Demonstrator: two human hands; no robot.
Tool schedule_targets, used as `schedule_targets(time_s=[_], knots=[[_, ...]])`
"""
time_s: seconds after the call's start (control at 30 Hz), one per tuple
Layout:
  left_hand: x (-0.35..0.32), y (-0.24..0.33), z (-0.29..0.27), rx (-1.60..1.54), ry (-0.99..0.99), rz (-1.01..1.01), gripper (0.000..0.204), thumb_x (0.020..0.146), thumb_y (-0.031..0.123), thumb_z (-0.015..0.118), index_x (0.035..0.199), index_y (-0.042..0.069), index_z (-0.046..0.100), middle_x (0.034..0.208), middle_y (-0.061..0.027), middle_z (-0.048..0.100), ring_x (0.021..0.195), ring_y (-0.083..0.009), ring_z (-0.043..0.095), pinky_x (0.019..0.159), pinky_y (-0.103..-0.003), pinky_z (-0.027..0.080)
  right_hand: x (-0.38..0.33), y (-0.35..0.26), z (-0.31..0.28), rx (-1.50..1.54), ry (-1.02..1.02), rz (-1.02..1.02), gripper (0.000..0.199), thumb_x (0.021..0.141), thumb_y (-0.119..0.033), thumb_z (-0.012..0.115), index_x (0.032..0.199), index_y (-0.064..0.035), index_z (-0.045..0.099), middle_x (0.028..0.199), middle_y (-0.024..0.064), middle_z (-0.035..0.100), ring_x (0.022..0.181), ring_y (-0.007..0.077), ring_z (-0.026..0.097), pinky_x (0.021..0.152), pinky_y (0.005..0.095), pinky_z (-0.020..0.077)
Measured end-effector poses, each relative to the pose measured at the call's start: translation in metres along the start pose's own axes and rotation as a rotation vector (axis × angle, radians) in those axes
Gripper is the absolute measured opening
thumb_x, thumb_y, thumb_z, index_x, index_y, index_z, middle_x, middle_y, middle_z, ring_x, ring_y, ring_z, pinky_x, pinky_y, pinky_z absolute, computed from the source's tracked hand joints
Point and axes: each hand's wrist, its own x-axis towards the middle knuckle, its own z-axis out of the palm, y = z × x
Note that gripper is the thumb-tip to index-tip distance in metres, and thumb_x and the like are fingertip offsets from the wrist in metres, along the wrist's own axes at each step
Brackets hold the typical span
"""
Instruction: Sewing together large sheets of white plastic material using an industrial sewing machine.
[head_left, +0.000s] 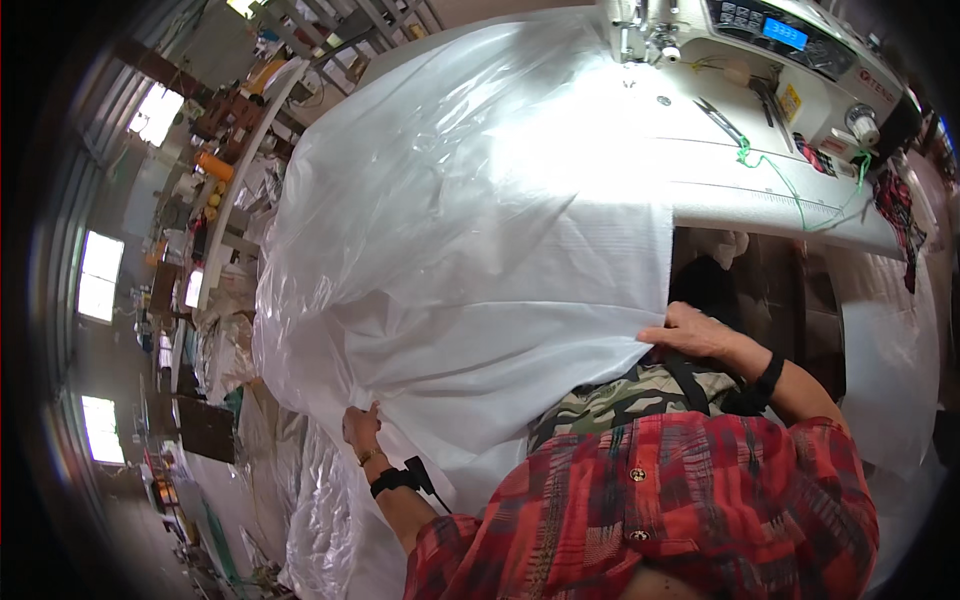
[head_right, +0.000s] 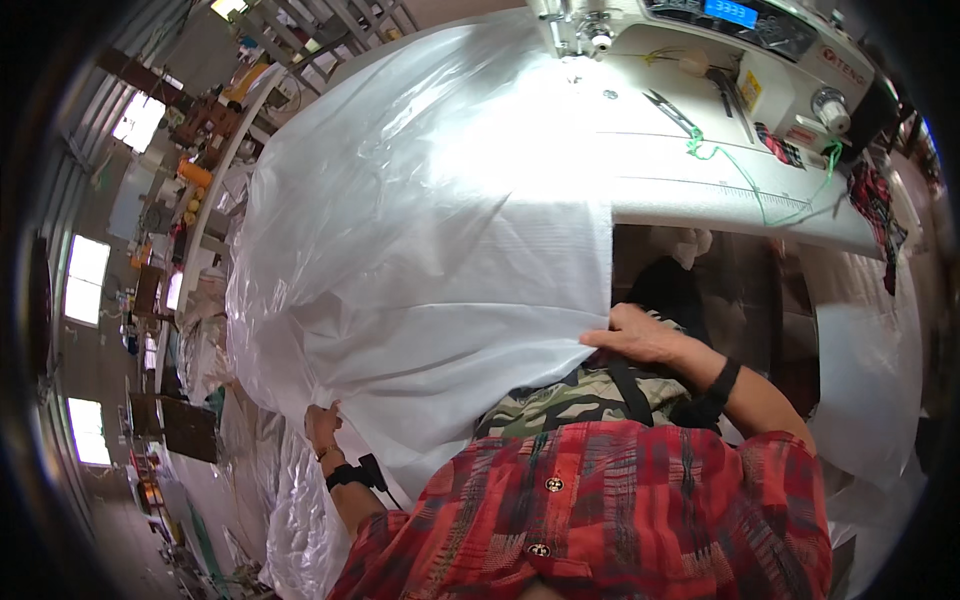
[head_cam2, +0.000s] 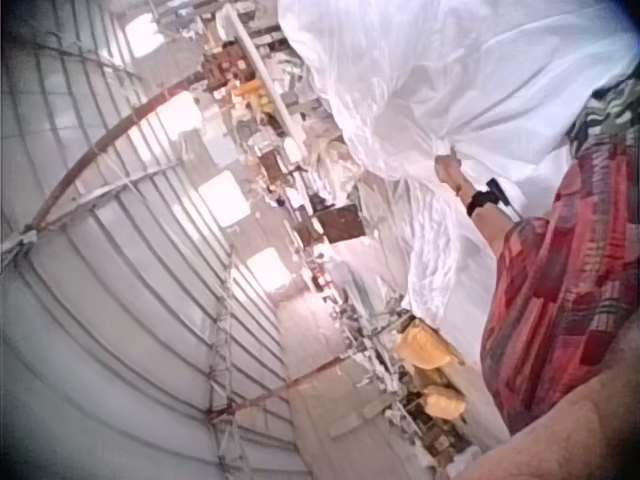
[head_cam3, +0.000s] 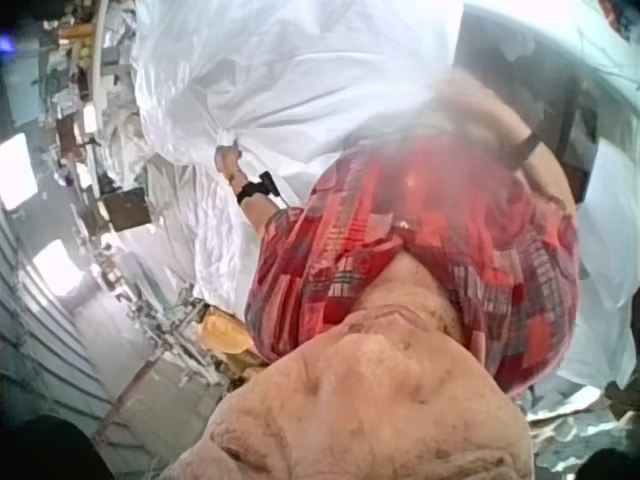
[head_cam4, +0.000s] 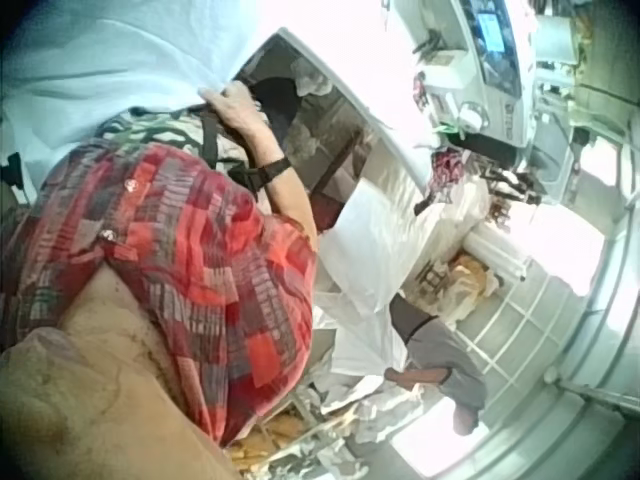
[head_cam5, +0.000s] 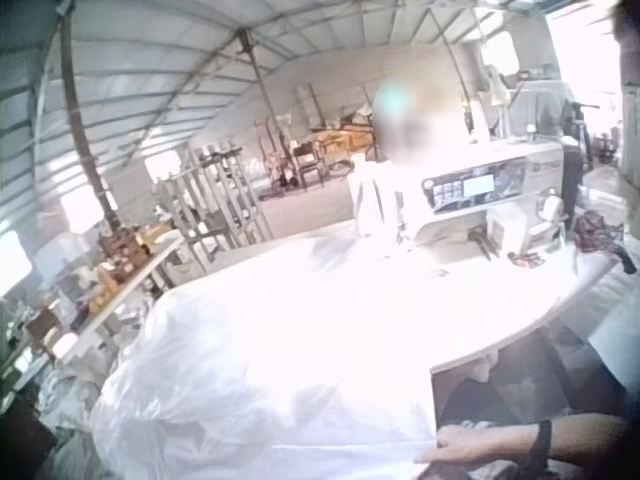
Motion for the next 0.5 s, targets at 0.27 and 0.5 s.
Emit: schedule_targets(time_s=[0.27, 0.5], knots=[[-0.111, 0.078, -0.115, 0.181, 0.415, 0.451, 0.034, 0.083, 0.034, 0.073, 0.086, 0.0, 0.069, 0.084, -0.0206, 0.069, 0.079, -0.0362, 0.068, 0.069, -0.044, 0.05, -0.022, -0.074, -0.028, 0.023, 0.491, -0.471, 0.031, 0.097, -0.027, 0.061, 0.099, 0.0037, 0.067, 0.085, 0.008, 0.068, 0.073, 0.0111, 0.062, 0.06, 0.0238, 0.0464], [-0.205, 0.196, -0.171, -0.523, 0.454, 1.144, 0.013, 0.087, 0.009, 0.067, 0.097, 0.001, 0.068, 0.086, -0.0139, 0.069, 0.077, -0.0306, 0.066, 0.069, -0.037, 0.05, 0.079, -0.123, 0.023, 0.548, 0.115, -0.118, 0.051, 0.091, -0.044, 0.067, 0.116, 0.0008, 0.063, 0.114, 0.0091, 0.064, 0.088, 0.0142, 0.063, 0.072, 0.0325, 0.0496]])
